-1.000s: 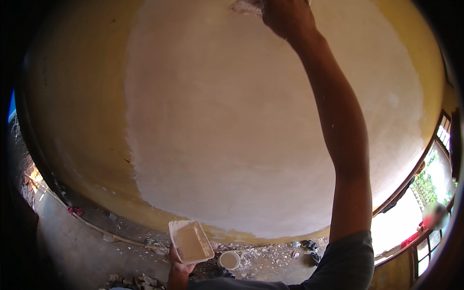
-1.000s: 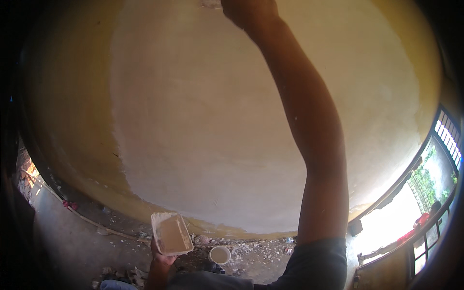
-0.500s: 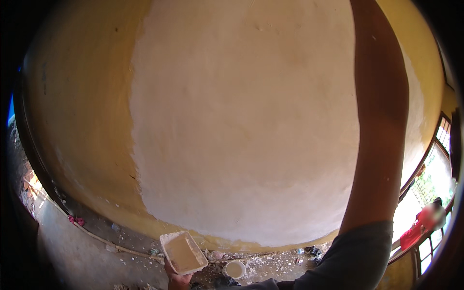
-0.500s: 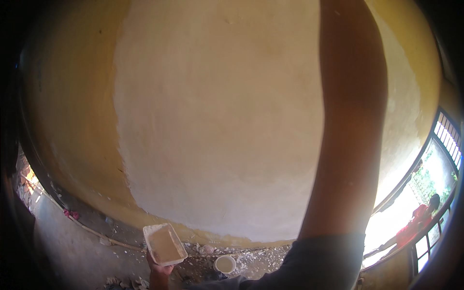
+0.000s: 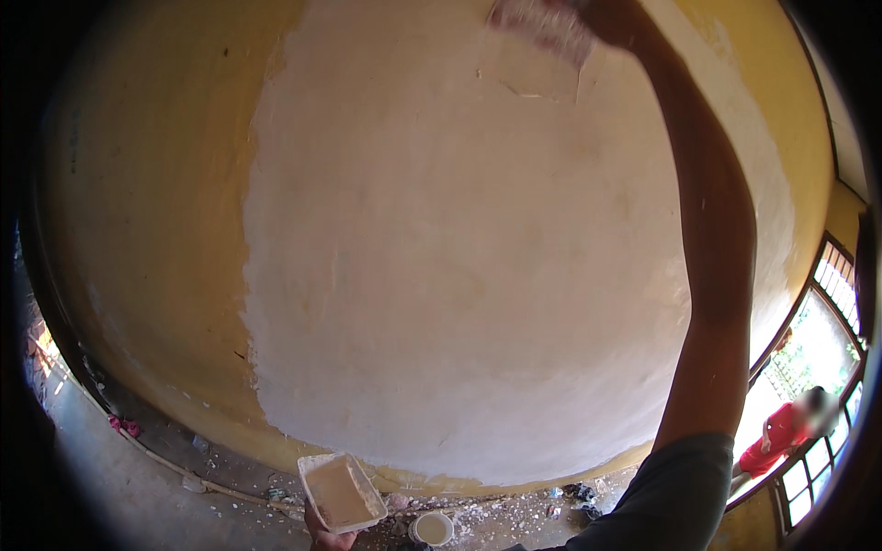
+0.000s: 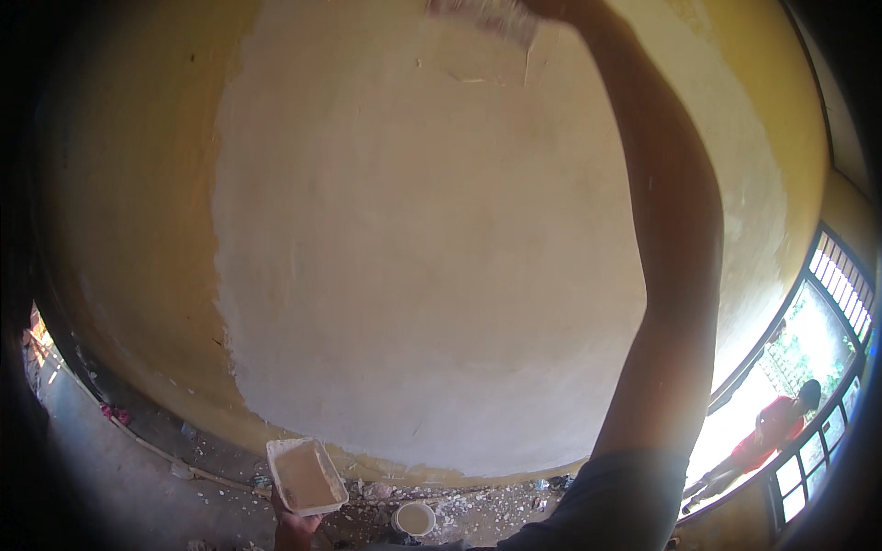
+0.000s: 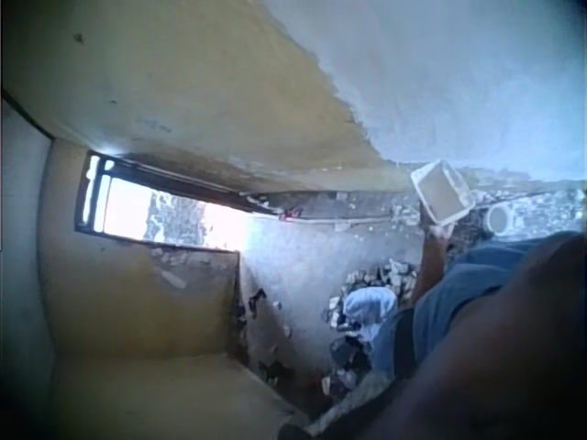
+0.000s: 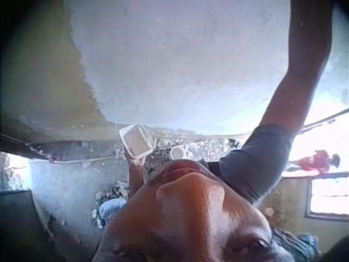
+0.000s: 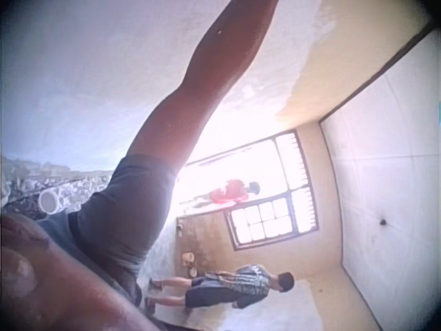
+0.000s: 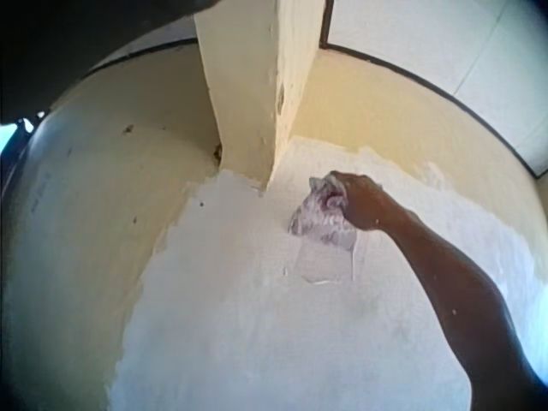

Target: The person applies a plaster-like compound to a wall using a putty knife and a plastic container. They scoop the material from the container with the tool and smooth it across the surface of the wall repeatedly.

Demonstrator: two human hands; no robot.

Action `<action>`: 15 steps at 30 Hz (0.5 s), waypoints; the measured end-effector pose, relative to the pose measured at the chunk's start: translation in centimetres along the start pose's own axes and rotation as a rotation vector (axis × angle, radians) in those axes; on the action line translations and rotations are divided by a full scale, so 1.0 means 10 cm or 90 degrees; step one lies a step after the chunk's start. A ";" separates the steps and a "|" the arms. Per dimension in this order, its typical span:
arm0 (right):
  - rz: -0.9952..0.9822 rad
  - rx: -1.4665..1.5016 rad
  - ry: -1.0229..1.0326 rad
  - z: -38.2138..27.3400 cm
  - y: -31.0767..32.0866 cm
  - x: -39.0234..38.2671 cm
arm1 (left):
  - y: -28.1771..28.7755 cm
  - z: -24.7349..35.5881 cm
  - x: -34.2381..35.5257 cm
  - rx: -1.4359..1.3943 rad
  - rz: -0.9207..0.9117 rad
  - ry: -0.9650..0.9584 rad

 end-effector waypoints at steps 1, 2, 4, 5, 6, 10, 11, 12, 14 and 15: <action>-0.009 0.049 -0.015 0.05 0.17 0.21 | -0.01 -0.01 0.00 -0.007 -0.004 -0.001; 0.033 0.090 -0.043 0.34 0.23 0.43 | -0.03 -0.04 0.00 -0.011 -0.009 0.003; 0.060 0.214 -0.066 0.71 0.36 0.75 | -0.03 -0.05 -0.04 -0.019 -0.014 0.007; 0.053 0.177 -0.088 0.47 0.54 0.71 | -0.06 0.01 -0.06 -0.015 -0.008 -0.004; 0.038 0.197 -0.051 0.21 0.61 0.60 | -0.04 -0.01 -0.04 0.002 0.007 -0.009; -0.004 0.138 0.127 -0.78 0.10 -0.03 | -0.03 0.13 -0.10 -0.019 0.059 -0.037; -0.037 0.120 0.072 -0.86 -0.09 -0.10 | -0.02 0.14 -0.13 -0.019 0.103 -0.049; 0.006 0.088 0.032 -0.78 -0.31 -0.11 | -0.04 0.18 -0.15 -0.017 0.105 -0.057; -0.045 0.064 0.056 -0.46 -0.41 0.23 | -0.10 0.12 -0.12 -0.027 0.054 -0.045; -0.087 0.052 0.077 -0.31 -0.38 0.39 | -0.11 0.12 -0.13 -0.026 0.050 -0.044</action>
Point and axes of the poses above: each hand's wrist, its own x-axis towards the middle knuckle, its own y-axis out of the back of the hand, z = x × y, the point moved 7 cm from there along x, towards the middle knuckle, and after that the axes turned 6 degrees about -x, right-handed, at the moved point
